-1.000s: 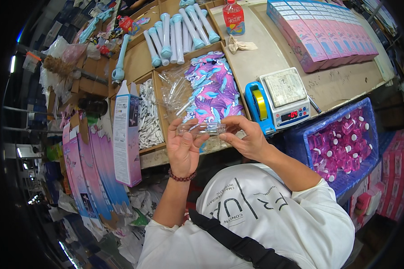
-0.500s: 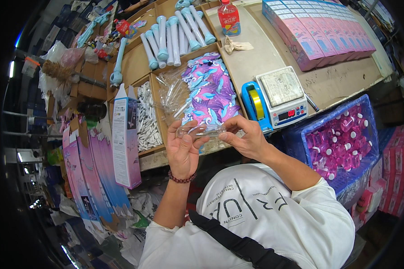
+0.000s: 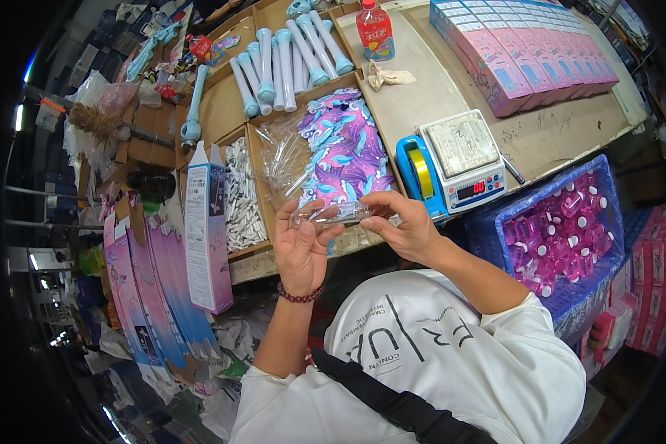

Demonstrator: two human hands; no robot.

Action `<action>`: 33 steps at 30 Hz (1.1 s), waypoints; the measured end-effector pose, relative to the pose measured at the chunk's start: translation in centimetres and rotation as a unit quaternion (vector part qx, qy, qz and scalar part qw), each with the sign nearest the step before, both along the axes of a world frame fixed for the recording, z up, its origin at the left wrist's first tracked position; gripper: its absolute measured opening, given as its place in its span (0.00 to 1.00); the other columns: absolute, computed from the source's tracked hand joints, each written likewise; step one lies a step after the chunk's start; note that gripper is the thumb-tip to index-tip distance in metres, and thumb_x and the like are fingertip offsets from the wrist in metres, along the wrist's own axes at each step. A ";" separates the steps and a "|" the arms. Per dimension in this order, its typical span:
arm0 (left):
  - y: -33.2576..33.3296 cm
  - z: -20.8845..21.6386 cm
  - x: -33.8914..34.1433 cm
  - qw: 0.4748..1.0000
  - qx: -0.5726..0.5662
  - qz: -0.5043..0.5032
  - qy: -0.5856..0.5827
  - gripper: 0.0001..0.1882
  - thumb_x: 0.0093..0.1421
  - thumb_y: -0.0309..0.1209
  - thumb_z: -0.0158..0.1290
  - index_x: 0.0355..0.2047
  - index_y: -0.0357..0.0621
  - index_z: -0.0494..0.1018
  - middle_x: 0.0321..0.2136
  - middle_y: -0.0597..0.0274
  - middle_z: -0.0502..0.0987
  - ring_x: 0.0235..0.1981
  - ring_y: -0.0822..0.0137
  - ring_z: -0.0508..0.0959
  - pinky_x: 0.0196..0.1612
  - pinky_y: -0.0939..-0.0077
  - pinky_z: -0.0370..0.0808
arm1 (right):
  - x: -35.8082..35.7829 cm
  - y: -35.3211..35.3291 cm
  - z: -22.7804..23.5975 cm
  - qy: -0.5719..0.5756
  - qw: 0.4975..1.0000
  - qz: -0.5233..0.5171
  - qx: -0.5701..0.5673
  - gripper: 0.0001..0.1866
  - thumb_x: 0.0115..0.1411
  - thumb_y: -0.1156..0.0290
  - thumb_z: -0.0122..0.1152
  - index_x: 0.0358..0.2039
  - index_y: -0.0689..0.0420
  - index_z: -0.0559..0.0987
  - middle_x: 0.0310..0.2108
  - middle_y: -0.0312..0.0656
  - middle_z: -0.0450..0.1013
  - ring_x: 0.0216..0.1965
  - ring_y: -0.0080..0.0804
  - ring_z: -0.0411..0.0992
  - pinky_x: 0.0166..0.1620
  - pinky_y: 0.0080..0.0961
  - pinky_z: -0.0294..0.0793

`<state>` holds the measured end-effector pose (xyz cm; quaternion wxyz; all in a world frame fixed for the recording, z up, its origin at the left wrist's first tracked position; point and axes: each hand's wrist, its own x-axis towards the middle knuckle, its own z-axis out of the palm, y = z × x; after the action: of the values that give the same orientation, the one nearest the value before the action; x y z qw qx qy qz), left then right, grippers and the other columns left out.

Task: The person assembles bubble machines by placing a pink bottle, a blue perforated cap, and white sticks into a small box, then closes the box and stacks it. The person repeats this process with additional components from the table.

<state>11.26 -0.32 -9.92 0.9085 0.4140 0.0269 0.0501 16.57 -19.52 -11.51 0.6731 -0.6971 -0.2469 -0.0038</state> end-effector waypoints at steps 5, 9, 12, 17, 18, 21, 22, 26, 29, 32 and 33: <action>-0.1 0.0 -0.1 1.000 -0.004 -0.004 0.004 0.20 0.65 0.25 0.48 0.57 0.48 0.60 0.51 0.48 0.71 0.51 0.52 0.75 0.48 0.57 0.80 | 0.1 -0.2 -0.3 0.010 0.999 -0.002 -0.030 0.19 0.56 0.65 0.68 0.44 0.61 0.76 0.30 0.43 0.77 0.25 0.27 0.76 0.31 0.21 0.76; 0.0 -0.1 -0.1 1.000 -0.002 -0.007 0.005 0.20 0.65 0.25 0.48 0.57 0.48 0.61 0.51 0.48 0.71 0.51 0.52 0.75 0.48 0.57 0.80 | 0.1 -0.3 -0.2 0.038 0.999 0.001 -0.039 0.22 0.55 0.63 0.69 0.46 0.61 0.75 0.31 0.42 0.77 0.27 0.27 0.76 0.32 0.21 0.76; 0.0 -0.1 -0.1 1.000 -0.001 -0.002 0.007 0.20 0.65 0.25 0.48 0.56 0.48 0.61 0.51 0.48 0.71 0.51 0.52 0.75 0.49 0.57 0.80 | 0.0 -0.1 0.1 0.031 0.999 -0.009 0.004 0.23 0.55 0.64 0.69 0.48 0.61 0.74 0.32 0.42 0.77 0.28 0.27 0.76 0.33 0.22 0.77; 0.2 0.0 0.0 1.000 0.003 0.004 0.005 0.20 0.65 0.24 0.48 0.57 0.47 0.61 0.52 0.48 0.71 0.51 0.52 0.75 0.49 0.57 0.80 | 0.0 0.1 0.2 0.005 1.000 -0.003 0.019 0.20 0.56 0.69 0.67 0.48 0.60 0.74 0.33 0.42 0.77 0.28 0.26 0.76 0.32 0.21 0.77; 0.2 0.0 0.0 1.000 0.000 0.000 0.003 0.20 0.65 0.24 0.48 0.57 0.47 0.61 0.52 0.48 0.71 0.51 0.52 0.75 0.49 0.57 0.80 | 0.0 0.1 0.2 0.003 1.000 -0.003 0.011 0.19 0.57 0.69 0.67 0.48 0.60 0.74 0.33 0.42 0.77 0.28 0.26 0.76 0.32 0.21 0.76; 0.3 0.0 0.0 1.000 -0.001 -0.003 0.001 0.20 0.66 0.24 0.48 0.57 0.47 0.61 0.52 0.48 0.71 0.51 0.52 0.75 0.49 0.57 0.80 | 0.0 0.1 0.1 0.000 1.000 -0.004 -0.004 0.18 0.57 0.70 0.66 0.46 0.60 0.75 0.33 0.42 0.77 0.27 0.26 0.76 0.31 0.21 0.76; 0.3 0.0 0.0 1.000 0.000 -0.004 0.001 0.20 0.66 0.24 0.48 0.57 0.47 0.61 0.52 0.48 0.71 0.51 0.52 0.75 0.49 0.57 0.80 | 0.0 0.0 0.1 -0.001 1.000 -0.007 -0.003 0.17 0.57 0.70 0.67 0.46 0.61 0.75 0.32 0.42 0.77 0.27 0.26 0.76 0.31 0.21 0.76; 0.3 0.0 0.0 1.000 -0.001 -0.007 0.000 0.19 0.66 0.24 0.47 0.57 0.47 0.61 0.52 0.48 0.71 0.51 0.52 0.75 0.49 0.57 0.80 | 0.0 0.1 0.0 0.011 1.000 -0.016 -0.008 0.17 0.57 0.68 0.67 0.43 0.61 0.75 0.30 0.41 0.77 0.26 0.26 0.76 0.30 0.21 0.75; 0.3 0.0 -0.1 1.000 0.002 -0.007 0.001 0.19 0.66 0.25 0.48 0.57 0.47 0.61 0.52 0.48 0.71 0.51 0.52 0.75 0.49 0.57 0.80 | -0.1 0.1 0.0 0.019 1.000 -0.021 -0.009 0.16 0.57 0.65 0.67 0.41 0.61 0.76 0.29 0.41 0.77 0.25 0.26 0.76 0.30 0.21 0.75; 0.2 0.0 -0.1 1.000 -0.001 -0.011 0.002 0.19 0.66 0.25 0.48 0.56 0.47 0.61 0.51 0.48 0.71 0.51 0.52 0.75 0.48 0.57 0.80 | -0.1 0.0 0.1 0.015 1.000 -0.024 -0.012 0.17 0.57 0.62 0.67 0.38 0.61 0.76 0.27 0.41 0.76 0.25 0.26 0.75 0.29 0.22 0.75; 0.2 0.0 -0.1 1.000 0.000 -0.011 0.002 0.19 0.66 0.25 0.48 0.56 0.47 0.61 0.51 0.48 0.71 0.51 0.52 0.75 0.48 0.57 0.80 | -0.1 -0.1 0.1 0.017 1.000 -0.023 -0.010 0.17 0.57 0.62 0.67 0.38 0.62 0.76 0.27 0.41 0.76 0.24 0.26 0.75 0.29 0.22 0.75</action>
<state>11.15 -0.13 -9.93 0.9090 0.4142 0.0240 0.0397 16.46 -19.57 -11.38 0.6698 -0.7096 -0.2189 -0.0047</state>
